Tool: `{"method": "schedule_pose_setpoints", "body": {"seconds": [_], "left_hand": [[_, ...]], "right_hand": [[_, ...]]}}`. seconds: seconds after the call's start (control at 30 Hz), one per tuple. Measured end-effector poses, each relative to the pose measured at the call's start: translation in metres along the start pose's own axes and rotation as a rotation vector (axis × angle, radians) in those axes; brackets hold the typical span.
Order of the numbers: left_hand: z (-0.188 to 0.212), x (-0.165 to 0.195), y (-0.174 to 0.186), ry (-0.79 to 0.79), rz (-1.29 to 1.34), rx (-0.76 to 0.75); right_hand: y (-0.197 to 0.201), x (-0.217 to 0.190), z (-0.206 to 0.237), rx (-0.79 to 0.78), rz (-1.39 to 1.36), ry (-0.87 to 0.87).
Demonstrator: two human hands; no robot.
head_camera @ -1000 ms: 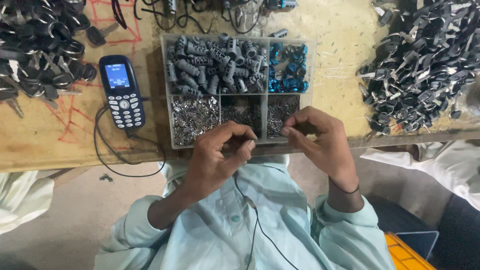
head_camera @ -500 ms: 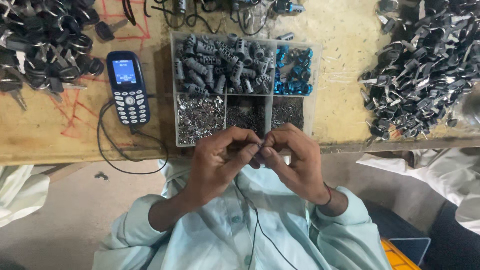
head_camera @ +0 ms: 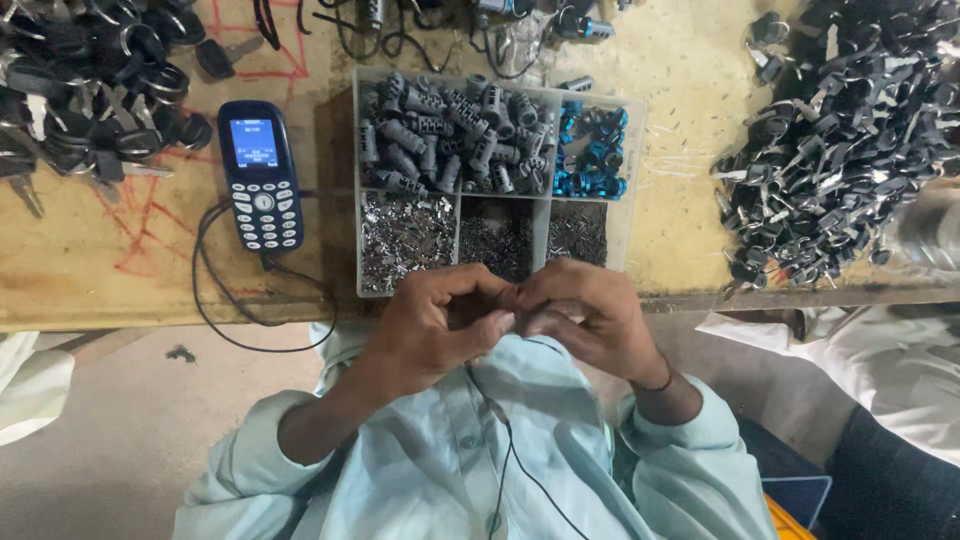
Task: The person sits at a workbench assembling small key and lock components by hand. They pick grey plastic key heads and metal parts from piles, press the parts together, and place finished assemblies into a compartment box, repeating the cycle continuously.
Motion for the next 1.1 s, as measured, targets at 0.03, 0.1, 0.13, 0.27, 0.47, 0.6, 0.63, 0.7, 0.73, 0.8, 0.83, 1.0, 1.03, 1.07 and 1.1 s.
{"method": "schedule_pose_setpoints", "body": {"seconds": [0.03, 0.1, 0.13, 0.27, 0.47, 0.6, 0.63, 0.7, 0.73, 0.8, 0.83, 1.0, 1.03, 1.07, 1.1], "left_hand": [[-0.001, -0.003, -0.001, 0.004, 0.09, -0.023], [-0.003, -0.008, 0.003, 0.021, 0.113, 0.0], [-0.005, -0.011, 0.004, 0.03, 0.123, 0.012], [-0.01, -0.006, 0.002, -0.044, 0.049, -0.017], [-0.011, 0.009, -0.003, -0.172, 0.182, -0.129], [-0.014, 0.011, -0.004, -0.136, 0.215, -0.076], [-0.013, 0.01, -0.003, -0.101, 0.178, -0.025], [-0.008, 0.012, 0.002, -0.06, 0.047, 0.106], [-0.005, 0.013, 0.005, -0.039, -0.02, 0.169], [-0.003, 0.018, 0.005, -0.043, -0.056, 0.195], [-0.002, 0.02, 0.006, -0.045, -0.073, 0.207], [0.001, 0.02, 0.003, -0.017, -0.1, 0.211], [0.002, 0.018, 0.004, -0.005, -0.107, 0.222], [0.002, 0.018, 0.004, -0.006, -0.105, 0.223], [0.002, 0.017, 0.004, -0.006, -0.104, 0.224]], "right_hand": [[0.005, 0.007, -0.005, 0.036, -0.005, -0.138], [0.015, 0.01, -0.018, 0.139, 0.178, -0.29], [0.02, 0.007, -0.029, 0.207, 0.366, -0.301], [0.029, -0.009, -0.05, 0.271, 0.563, -0.172], [0.006, -0.016, -0.015, -0.013, 0.116, 0.019], [-0.003, 0.008, 0.002, 0.098, -0.157, -0.15], [-0.003, 0.0, 0.002, 0.101, 0.052, -0.082], [-0.005, -0.014, 0.0, 0.104, 0.297, 0.011], [-0.004, -0.02, -0.001, 0.107, 0.337, 0.032], [-0.002, -0.028, -0.003, 0.102, 0.406, 0.045], [0.0, -0.031, -0.004, 0.097, 0.432, 0.036], [0.003, -0.044, -0.006, 0.104, 0.497, 0.103], [0.003, -0.046, -0.004, 0.109, 0.528, 0.116], [0.003, -0.046, -0.003, 0.115, 0.558, 0.129], [0.003, -0.047, -0.002, 0.118, 0.56, 0.144]]}}
Point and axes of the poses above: each hand's wrist, its own z-axis away from the middle knuckle, its own y-axis out of the back of the hand, x = y × z, the point moved 8 cm from there along -z, towards the middle knuckle, and after that the axes turned 8 degrees about -x, right-handed, at the moved point
